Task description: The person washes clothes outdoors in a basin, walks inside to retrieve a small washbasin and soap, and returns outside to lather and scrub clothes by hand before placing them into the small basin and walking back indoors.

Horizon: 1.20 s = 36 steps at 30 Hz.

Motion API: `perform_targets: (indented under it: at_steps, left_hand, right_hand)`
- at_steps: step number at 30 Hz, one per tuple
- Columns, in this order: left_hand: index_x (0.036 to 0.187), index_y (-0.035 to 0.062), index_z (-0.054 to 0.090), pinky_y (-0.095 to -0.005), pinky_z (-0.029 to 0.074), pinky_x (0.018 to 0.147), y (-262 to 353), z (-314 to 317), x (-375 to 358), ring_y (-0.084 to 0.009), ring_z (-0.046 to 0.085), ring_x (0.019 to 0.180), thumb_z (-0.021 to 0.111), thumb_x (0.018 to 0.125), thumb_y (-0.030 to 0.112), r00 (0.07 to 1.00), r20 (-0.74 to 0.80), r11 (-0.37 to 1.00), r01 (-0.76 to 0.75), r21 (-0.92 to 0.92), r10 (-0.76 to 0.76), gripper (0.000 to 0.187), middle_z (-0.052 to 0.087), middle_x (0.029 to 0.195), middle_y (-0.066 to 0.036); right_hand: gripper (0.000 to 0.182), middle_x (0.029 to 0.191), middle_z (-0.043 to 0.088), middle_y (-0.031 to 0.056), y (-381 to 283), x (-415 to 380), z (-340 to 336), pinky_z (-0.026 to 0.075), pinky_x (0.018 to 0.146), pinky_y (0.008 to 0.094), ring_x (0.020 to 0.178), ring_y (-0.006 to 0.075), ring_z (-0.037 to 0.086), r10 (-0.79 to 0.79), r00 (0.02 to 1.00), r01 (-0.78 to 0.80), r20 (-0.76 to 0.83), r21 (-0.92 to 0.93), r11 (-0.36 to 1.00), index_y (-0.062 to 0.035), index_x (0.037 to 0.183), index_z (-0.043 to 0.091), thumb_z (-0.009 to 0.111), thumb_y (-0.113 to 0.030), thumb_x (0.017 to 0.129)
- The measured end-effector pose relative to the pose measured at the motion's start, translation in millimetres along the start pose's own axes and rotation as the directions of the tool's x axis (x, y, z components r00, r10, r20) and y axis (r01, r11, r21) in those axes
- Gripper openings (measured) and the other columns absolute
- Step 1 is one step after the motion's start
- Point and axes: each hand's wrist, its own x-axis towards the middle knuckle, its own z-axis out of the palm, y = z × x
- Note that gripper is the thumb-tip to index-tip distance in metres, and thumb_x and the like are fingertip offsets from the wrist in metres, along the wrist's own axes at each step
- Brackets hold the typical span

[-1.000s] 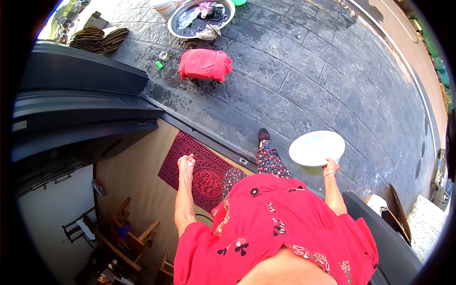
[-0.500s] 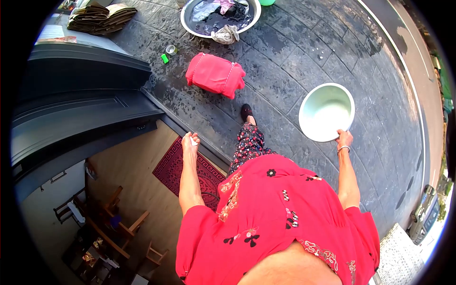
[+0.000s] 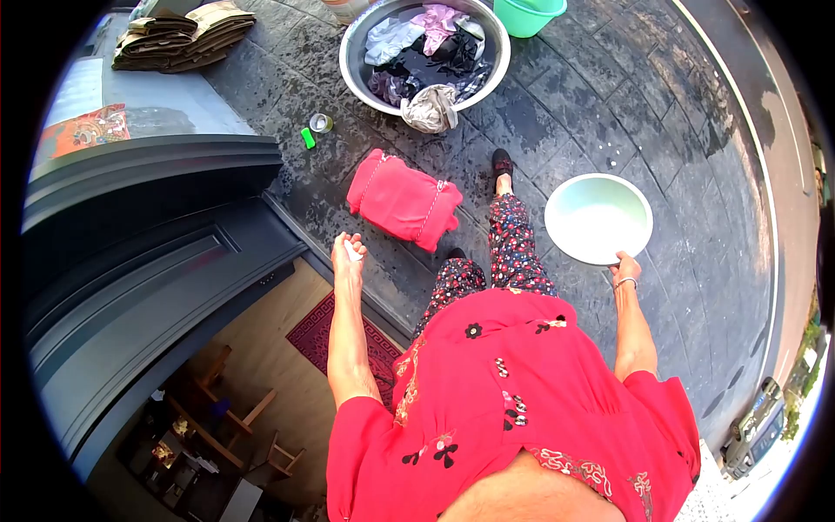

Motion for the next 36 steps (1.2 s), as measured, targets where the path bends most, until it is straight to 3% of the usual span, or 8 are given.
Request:
perform_targets:
  at_steps: [10, 13, 22, 27, 29, 31, 33, 36]
  left_hand:
    - [0.083, 0.0066, 0.049, -0.0249, 0.033, 0.041, -23.2, 220.6, 78.2, -0.0120, 0.041, 0.047, 0.060, 0.081, 0.016, 0.995, -0.003, 0.979, 0.103, 0.175, -0.104, 0.015, 0.056, 0.072, -0.011]
    - [0.086, 0.0063, 0.048, -0.0251, 0.035, 0.043, -24.5, 274.8, 110.3, -0.0117, 0.042, 0.049, 0.059, 0.083, 0.016, 0.969, 0.182, 0.968, 0.125, 0.215, -0.166, 0.015, 0.057, 0.073, -0.011]
    - [0.091, 0.0057, 0.044, -0.0263, 0.037, 0.042, -6.5, 400.2, 178.5, -0.0125, 0.043, 0.048, 0.052, 0.087, 0.015, 0.972, 0.207, 0.910, 0.012, 0.415, -0.107, 0.013, 0.055, 0.071, -0.011]
    - [0.085, 0.0058, 0.044, -0.0249, 0.037, 0.037, -26.0, 406.8, 248.8, -0.0099, 0.043, 0.044, 0.057, 0.076, 0.011, 0.959, 0.274, 0.638, -0.169, 0.751, -0.068, 0.017, 0.051, 0.062, -0.006]
    - [0.085, 0.0045, 0.044, -0.0258, 0.039, 0.038, -52.1, 394.9, 308.7, -0.0117, 0.046, 0.044, 0.059, 0.075, 0.013, 0.951, 0.311, 0.220, -0.304, 0.927, 0.005, 0.020, 0.052, 0.063, -0.007]
    - [0.092, -0.0020, 0.044, -0.0384, 0.046, 0.050, -77.9, 376.3, 346.3, -0.0296, 0.056, 0.052, 0.063, 0.072, 0.017, 0.896, 0.439, -0.078, -0.434, 0.898, 0.067, 0.033, 0.057, 0.069, -0.016]
    - [0.096, -0.0042, 0.044, -0.0492, 0.040, 0.078, -63.3, 397.0, 328.7, -0.0453, 0.052, 0.088, 0.058, 0.075, 0.023, 0.840, 0.530, -0.187, -0.543, 0.819, -0.117, 0.037, 0.054, 0.091, -0.028]
    - [0.098, -0.0034, 0.039, -0.0493, 0.040, 0.075, -77.8, 393.5, 345.9, -0.0461, 0.049, 0.092, 0.063, 0.075, 0.020, 0.674, 0.698, -0.263, -0.738, 0.621, -0.243, 0.040, 0.048, 0.099, -0.029]
  right_hand:
    - [0.024, 0.088, 0.061, 0.0189, -121.0, 69.1, 230.6, 0.057, 0.055, 0.0363, 0.070, 0.0273, 0.064, 0.068, 0.979, -0.034, 0.194, -0.176, 0.984, 0.0122, 0.091, 0.056, 0.060, -0.002, 0.073]
    - [0.025, 0.088, 0.061, 0.0191, -152.9, 69.2, 272.8, 0.057, 0.055, 0.0352, 0.070, 0.0269, 0.064, 0.045, 0.975, 0.003, 0.216, -0.216, 0.976, 0.0130, 0.091, 0.056, 0.061, -0.003, 0.072]
    - [0.030, 0.084, 0.062, 0.0200, -208.9, 51.8, 345.8, 0.056, 0.052, 0.0345, 0.066, 0.0263, 0.064, -0.088, 0.989, 0.125, 0.117, -0.357, 0.926, 0.0142, 0.090, 0.055, 0.065, -0.003, 0.068]
    - [0.026, 0.079, 0.062, 0.0191, -184.7, 61.9, 378.9, 0.054, 0.048, 0.0342, 0.062, 0.0271, 0.063, -0.140, 0.990, 0.125, -0.007, -0.414, 0.902, 0.0129, 0.087, 0.055, 0.063, -0.002, 0.067]
    - [0.024, 0.079, 0.061, 0.0193, -172.2, 67.9, 389.7, 0.052, 0.046, 0.0340, 0.063, 0.0278, 0.063, -0.118, 0.988, 0.070, -0.095, -0.406, 0.911, 0.0121, 0.086, 0.055, 0.062, 0.000, 0.067]
    - [0.031, 0.083, 0.061, 0.0246, -152.6, 68.6, 401.3, 0.051, 0.044, 0.0357, 0.061, 0.0299, 0.063, -0.150, 0.977, 0.085, -0.152, -0.364, 0.927, 0.0127, 0.089, 0.054, 0.063, -0.002, 0.064]
    - [0.030, 0.083, 0.061, 0.0242, -134.7, 75.9, 423.0, 0.053, 0.048, 0.0372, 0.066, 0.0305, 0.064, -0.108, 0.957, 0.002, -0.269, -0.365, 0.931, 0.0125, 0.089, 0.054, 0.062, -0.001, 0.063]
    - [0.033, 0.085, 0.060, 0.0240, -99.7, 92.6, 449.7, 0.055, 0.050, 0.0382, 0.069, 0.0305, 0.064, -0.060, 0.913, -0.070, -0.403, -0.300, 0.952, 0.0132, 0.092, 0.053, 0.062, 0.000, 0.063]
